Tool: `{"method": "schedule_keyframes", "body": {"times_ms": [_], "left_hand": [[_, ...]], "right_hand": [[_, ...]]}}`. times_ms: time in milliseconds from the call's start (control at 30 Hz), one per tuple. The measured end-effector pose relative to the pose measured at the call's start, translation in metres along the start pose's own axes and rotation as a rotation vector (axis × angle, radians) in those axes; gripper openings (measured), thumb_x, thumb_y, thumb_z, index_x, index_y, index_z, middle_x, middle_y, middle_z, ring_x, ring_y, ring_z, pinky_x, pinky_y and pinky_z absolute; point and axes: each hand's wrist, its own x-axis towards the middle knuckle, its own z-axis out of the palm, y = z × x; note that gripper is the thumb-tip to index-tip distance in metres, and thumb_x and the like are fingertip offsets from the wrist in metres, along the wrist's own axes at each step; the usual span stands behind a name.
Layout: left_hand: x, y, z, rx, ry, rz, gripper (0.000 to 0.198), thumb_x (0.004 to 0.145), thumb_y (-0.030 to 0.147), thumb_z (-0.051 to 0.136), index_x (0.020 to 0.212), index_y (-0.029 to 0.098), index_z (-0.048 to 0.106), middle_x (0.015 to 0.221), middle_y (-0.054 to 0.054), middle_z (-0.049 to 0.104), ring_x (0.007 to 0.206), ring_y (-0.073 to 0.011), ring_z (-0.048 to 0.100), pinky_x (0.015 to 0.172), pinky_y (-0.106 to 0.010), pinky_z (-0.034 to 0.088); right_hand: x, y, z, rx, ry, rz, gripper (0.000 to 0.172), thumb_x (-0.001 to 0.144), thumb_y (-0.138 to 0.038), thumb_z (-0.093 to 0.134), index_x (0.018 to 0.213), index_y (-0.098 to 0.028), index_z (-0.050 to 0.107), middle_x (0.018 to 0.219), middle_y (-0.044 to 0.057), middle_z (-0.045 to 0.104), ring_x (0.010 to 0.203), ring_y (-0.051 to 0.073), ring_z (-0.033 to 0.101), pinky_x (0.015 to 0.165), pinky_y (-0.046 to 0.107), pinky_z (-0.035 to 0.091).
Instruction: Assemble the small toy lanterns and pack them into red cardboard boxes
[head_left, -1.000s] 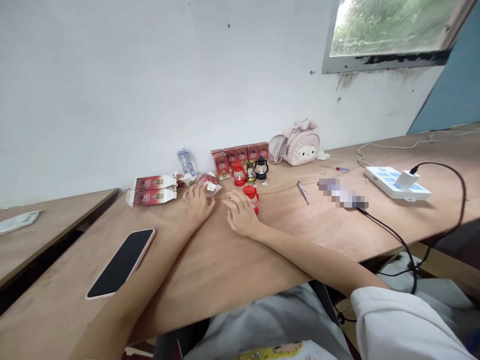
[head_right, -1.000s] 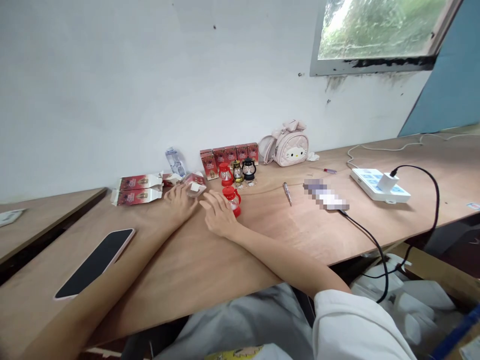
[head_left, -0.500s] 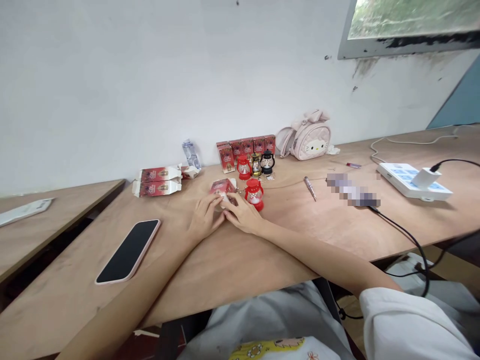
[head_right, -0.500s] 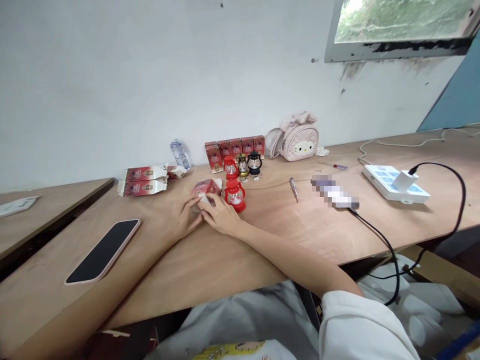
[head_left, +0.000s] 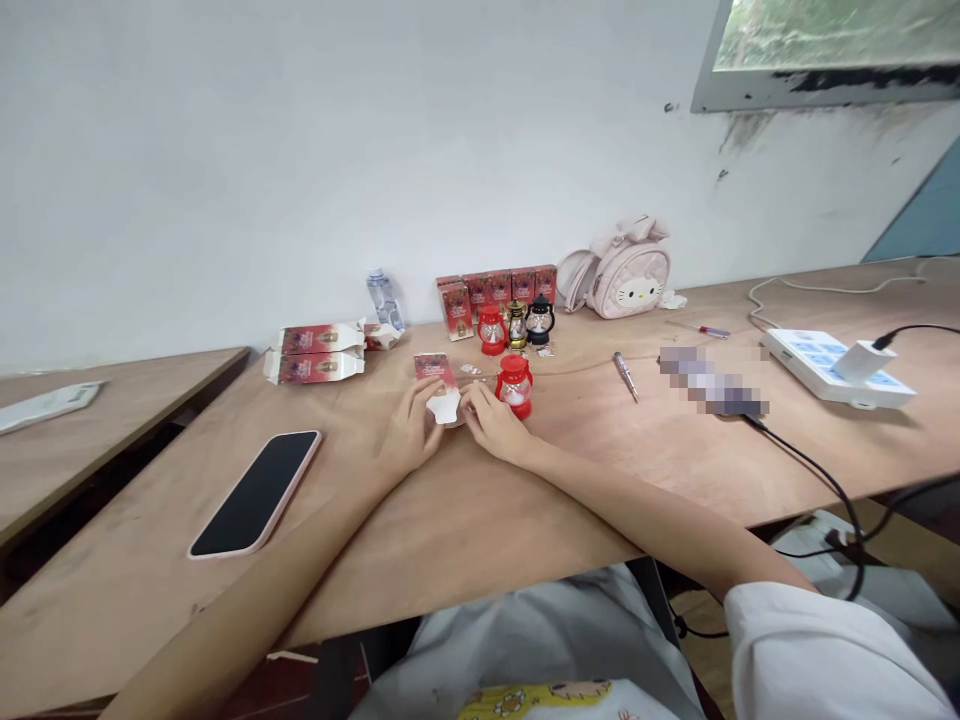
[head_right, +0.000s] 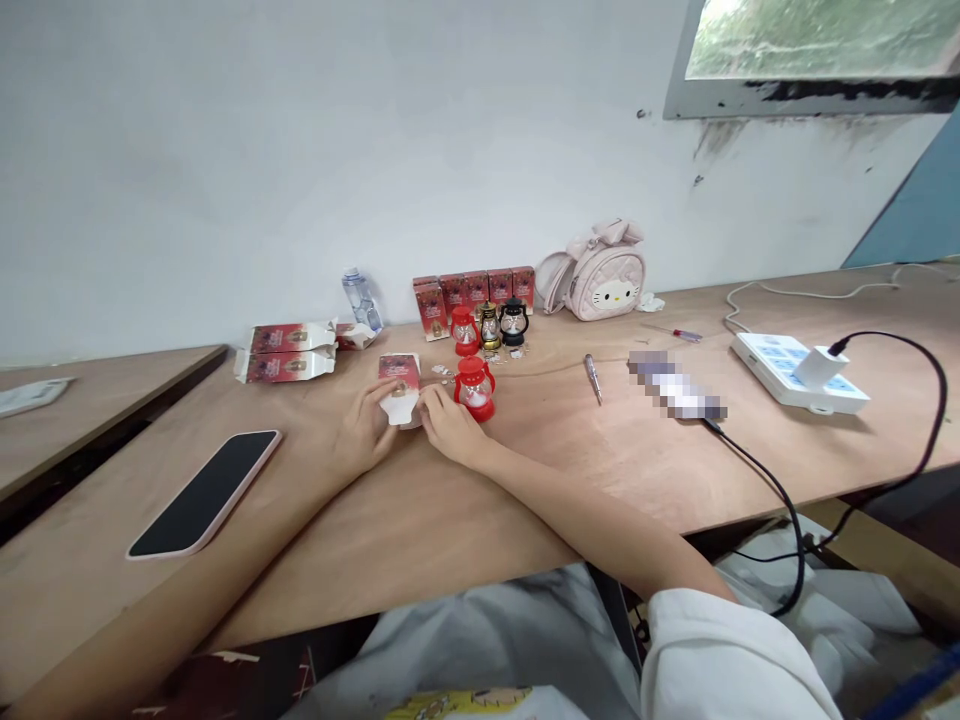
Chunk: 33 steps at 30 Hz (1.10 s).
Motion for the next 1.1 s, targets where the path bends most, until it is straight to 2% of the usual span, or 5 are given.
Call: {"method": "schedule_keyframes", "body": {"times_ms": [367, 567, 800, 900, 1100], "left_hand": [[-0.001, -0.003, -0.006, -0.012, -0.174, -0.110, 0.050, 0.075, 0.012, 0.046, 0.124, 0.019, 0.045, 0.129, -0.010, 0.060, 0.101, -0.0209, 0.067, 0.084, -0.035, 0.056], [0.000, -0.009, -0.006, -0.058, -0.155, -0.058, 0.032, 0.073, 0.011, 0.043, 0.104, 0.020, 0.045, 0.121, -0.009, 0.065, 0.120, -0.0233, 0.058, 0.096, -0.040, 0.052], [0.004, -0.011, -0.014, -0.033, -0.200, -0.100, 0.019, 0.071, 0.013, 0.044, 0.087, 0.022, 0.042, 0.117, -0.008, 0.067, 0.100, -0.0215, 0.067, 0.081, -0.036, 0.056], [0.005, -0.011, -0.014, -0.053, -0.194, -0.102, 0.020, 0.071, 0.013, 0.044, 0.088, 0.022, 0.043, 0.115, -0.008, 0.067, 0.096, -0.0211, 0.068, 0.082, -0.037, 0.056], [0.000, -0.008, -0.007, -0.149, -0.191, -0.112, 0.029, 0.069, 0.010, 0.044, 0.095, 0.022, 0.048, 0.120, -0.008, 0.065, 0.120, -0.0237, 0.057, 0.101, -0.041, 0.050]], "right_hand": [[0.003, 0.010, 0.004, 0.113, 0.047, 0.094, 0.026, 0.080, 0.000, 0.038, 0.087, -0.018, 0.056, 0.089, 0.005, 0.063, 0.081, 0.017, 0.062, 0.077, 0.029, 0.050], [0.002, 0.003, 0.001, 0.059, 0.026, 0.077, 0.032, 0.080, -0.003, 0.042, 0.095, -0.018, 0.064, 0.121, 0.009, 0.061, 0.100, 0.017, 0.064, 0.087, 0.032, 0.052], [0.002, 0.000, -0.004, 0.042, -0.036, -0.150, 0.026, 0.079, -0.009, 0.054, 0.103, -0.016, 0.061, 0.138, 0.010, 0.053, 0.128, 0.021, 0.046, 0.106, 0.039, 0.043], [0.003, 0.002, -0.002, -0.012, -0.044, -0.152, 0.022, 0.083, -0.016, 0.059, 0.105, -0.018, 0.061, 0.133, 0.009, 0.058, 0.125, 0.020, 0.048, 0.102, 0.039, 0.046], [0.002, 0.005, 0.001, -0.184, 0.009, -0.126, 0.014, 0.089, -0.015, 0.054, 0.094, -0.020, 0.066, 0.117, 0.007, 0.066, 0.102, 0.019, 0.055, 0.086, 0.034, 0.051]]}}
